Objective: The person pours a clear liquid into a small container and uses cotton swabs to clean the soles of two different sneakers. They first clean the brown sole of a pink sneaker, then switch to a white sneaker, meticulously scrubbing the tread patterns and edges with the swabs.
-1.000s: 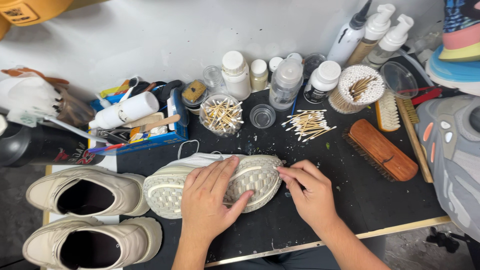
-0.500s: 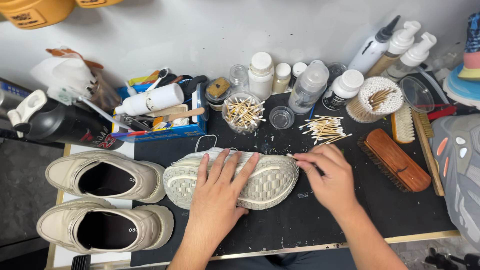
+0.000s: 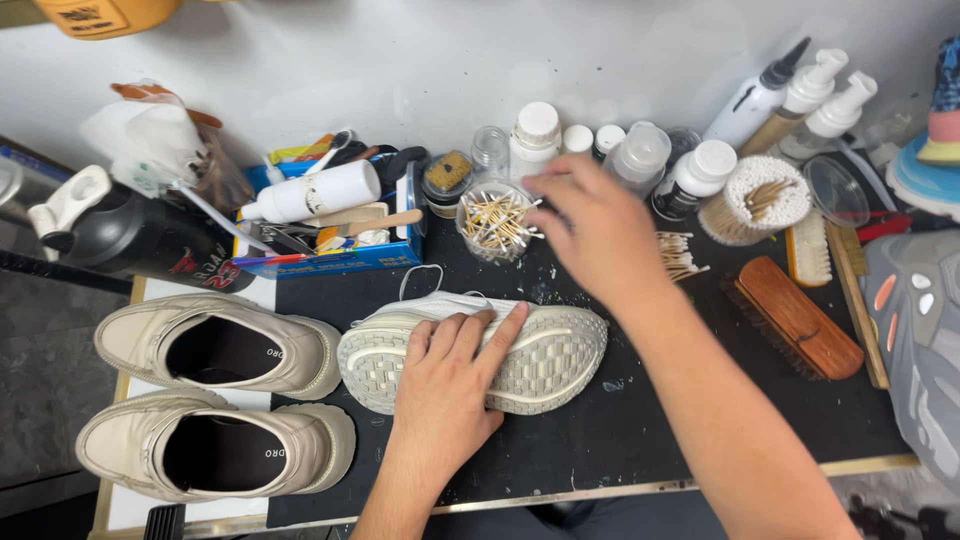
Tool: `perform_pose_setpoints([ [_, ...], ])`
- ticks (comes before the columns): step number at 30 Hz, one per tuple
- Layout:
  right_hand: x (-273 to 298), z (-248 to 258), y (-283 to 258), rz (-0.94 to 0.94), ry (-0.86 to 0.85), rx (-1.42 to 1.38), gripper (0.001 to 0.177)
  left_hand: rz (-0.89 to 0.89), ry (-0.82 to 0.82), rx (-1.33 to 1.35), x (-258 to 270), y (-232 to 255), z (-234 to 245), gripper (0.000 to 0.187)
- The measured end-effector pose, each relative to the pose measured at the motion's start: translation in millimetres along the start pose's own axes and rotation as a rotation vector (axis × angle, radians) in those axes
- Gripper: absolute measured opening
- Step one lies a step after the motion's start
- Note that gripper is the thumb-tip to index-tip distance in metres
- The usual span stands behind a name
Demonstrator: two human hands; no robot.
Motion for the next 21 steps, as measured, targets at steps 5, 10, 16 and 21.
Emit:
perform_pose_setpoints([
  [5,51,39,55,-0.113,-0.051,0.063,0.013,-0.008,-0.011,0.0,-9,-3,0,0.114],
  [10,117,21,105,-0.168,-0.332,0.377,0.013,-0.012,-0.01,0.004,-12,-4,0,0.112],
  [16,140,5,133,-0.218,-0.349,0.377,0.014,-0.002,-0.033,-0.002,-13,-5,-1,0.116],
  [21,140,-4,140,-0.293,-0.381,0.424,0.015,-0.026,0.009,0.025,-8,-4,3,0.113],
])
Point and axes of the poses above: each hand's wrist, its own x-axis away from the middle knuckle, its own z-axis out of the back of the hand, y = z × x, the point moved 10 cm from there along -x, towards the middle knuckle, and after that the axes turned 8 degrees about x, right-handed, at the moved point
